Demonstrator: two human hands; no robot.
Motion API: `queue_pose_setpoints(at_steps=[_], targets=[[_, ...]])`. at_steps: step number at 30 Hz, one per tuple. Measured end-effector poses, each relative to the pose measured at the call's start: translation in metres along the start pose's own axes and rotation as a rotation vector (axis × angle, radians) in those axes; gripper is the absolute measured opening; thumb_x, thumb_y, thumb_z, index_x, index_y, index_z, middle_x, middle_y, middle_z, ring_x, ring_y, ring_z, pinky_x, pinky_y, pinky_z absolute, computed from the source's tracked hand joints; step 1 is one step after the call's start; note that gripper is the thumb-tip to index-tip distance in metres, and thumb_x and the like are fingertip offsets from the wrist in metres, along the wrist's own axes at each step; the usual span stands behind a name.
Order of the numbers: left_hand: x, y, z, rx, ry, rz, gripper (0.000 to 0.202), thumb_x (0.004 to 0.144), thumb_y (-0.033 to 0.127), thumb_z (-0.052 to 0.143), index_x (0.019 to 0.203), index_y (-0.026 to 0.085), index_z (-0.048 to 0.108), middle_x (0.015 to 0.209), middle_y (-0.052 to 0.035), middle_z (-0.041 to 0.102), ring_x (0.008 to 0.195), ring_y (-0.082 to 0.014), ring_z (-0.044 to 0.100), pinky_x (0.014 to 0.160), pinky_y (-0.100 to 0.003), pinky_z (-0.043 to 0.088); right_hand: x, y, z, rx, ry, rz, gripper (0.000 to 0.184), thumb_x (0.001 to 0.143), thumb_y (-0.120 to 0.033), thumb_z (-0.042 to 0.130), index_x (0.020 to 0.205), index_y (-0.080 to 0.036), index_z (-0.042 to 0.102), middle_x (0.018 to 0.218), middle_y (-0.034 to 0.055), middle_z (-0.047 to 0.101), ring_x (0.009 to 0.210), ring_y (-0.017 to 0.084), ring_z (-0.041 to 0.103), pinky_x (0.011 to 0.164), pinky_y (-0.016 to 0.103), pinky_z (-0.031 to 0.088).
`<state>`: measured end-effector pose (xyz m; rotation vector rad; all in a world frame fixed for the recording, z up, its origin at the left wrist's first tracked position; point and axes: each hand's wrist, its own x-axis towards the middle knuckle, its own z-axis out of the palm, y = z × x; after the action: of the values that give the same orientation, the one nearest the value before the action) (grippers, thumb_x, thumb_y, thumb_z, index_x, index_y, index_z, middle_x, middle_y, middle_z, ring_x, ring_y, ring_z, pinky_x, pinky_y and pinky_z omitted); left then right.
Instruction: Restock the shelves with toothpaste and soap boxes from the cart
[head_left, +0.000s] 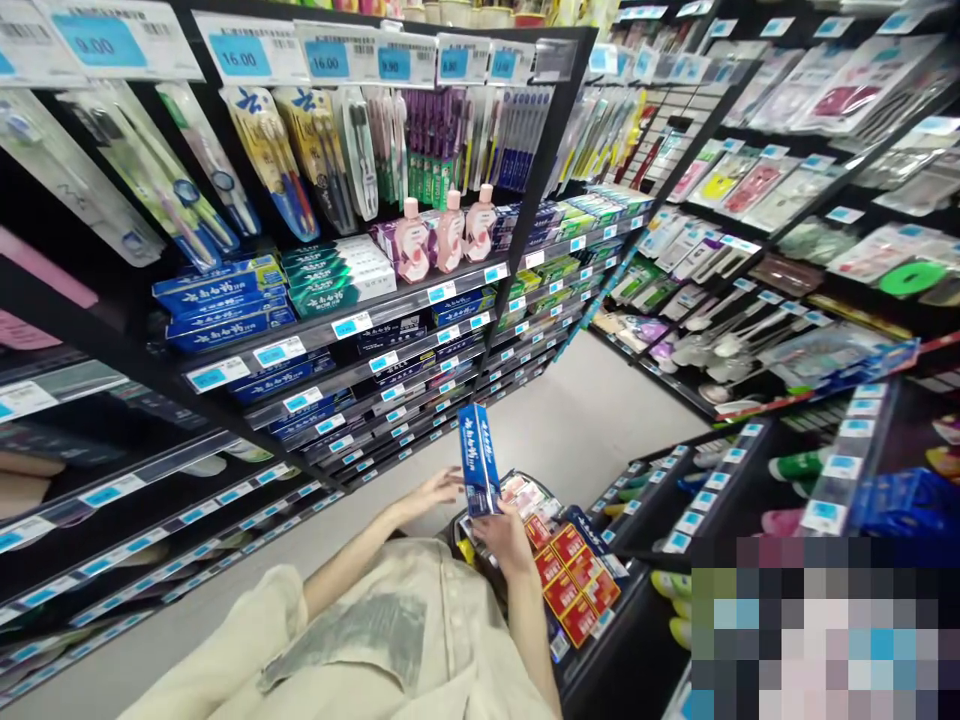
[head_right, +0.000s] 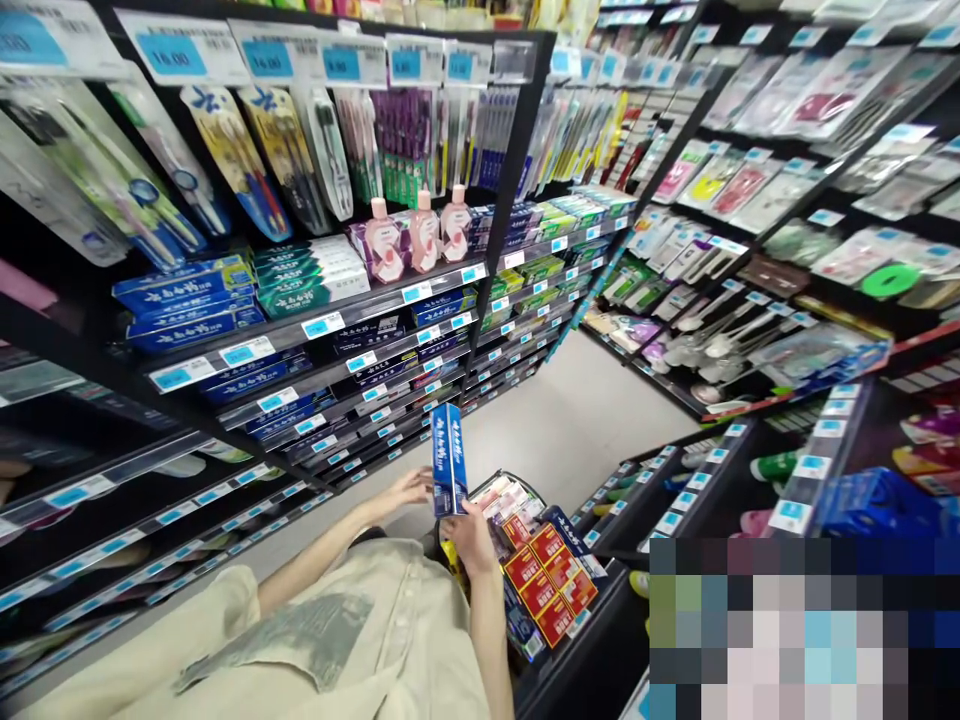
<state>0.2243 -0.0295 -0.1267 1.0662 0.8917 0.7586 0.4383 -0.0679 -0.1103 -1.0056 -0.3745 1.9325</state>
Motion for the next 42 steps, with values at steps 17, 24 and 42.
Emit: queue_pose_setpoints(at_steps=[17,24,42], targets=[[-0.032,0.053,-0.023,-0.997,0.682,0.151,0.038,0.091,0.031,0.073,0.126,0.017,0.071,0.130,-0.0117,0.076,0.118,-0.0245,0.072,0.091,-0.033,0.059,0.006,0.025,0.035,0.079,-0.083,0.310,0.031,0.082,-0.050,0.075,0.090,-0.023,0.062,0.068,-0.0036,0.062,0.049,0.011,0.045,0.050,0.024,0.037],[-0.033,0.054,-0.026,-1.036,0.785,0.211,0.036,0.091,0.037,0.075,0.121,0.018,0.073,0.121,-0.0104,0.078,0.116,-0.0242,0.073,0.093,-0.032,0.058,0.008,0.028,0.035,0.092,-0.065,0.318,0.034,0.083,-0.053,0.073,0.087,-0.024,0.055,0.064,-0.0050,0.057,0.048,0.011,0.043,0.049,0.023,0.037],[-0.021,0.053,-0.026,-1.024,0.924,0.111,0.032,0.092,0.040,0.077,0.115,0.018,0.074,0.105,-0.0080,0.080,0.094,-0.0190,0.076,0.083,-0.026,0.056,0.011,0.032,0.027,0.165,-0.058,0.307,0.042,0.087,-0.061,0.069,0.080,-0.024,0.050,0.061,-0.0044,0.050,0.048,0.010,0.039,0.045,0.021,0.032]])
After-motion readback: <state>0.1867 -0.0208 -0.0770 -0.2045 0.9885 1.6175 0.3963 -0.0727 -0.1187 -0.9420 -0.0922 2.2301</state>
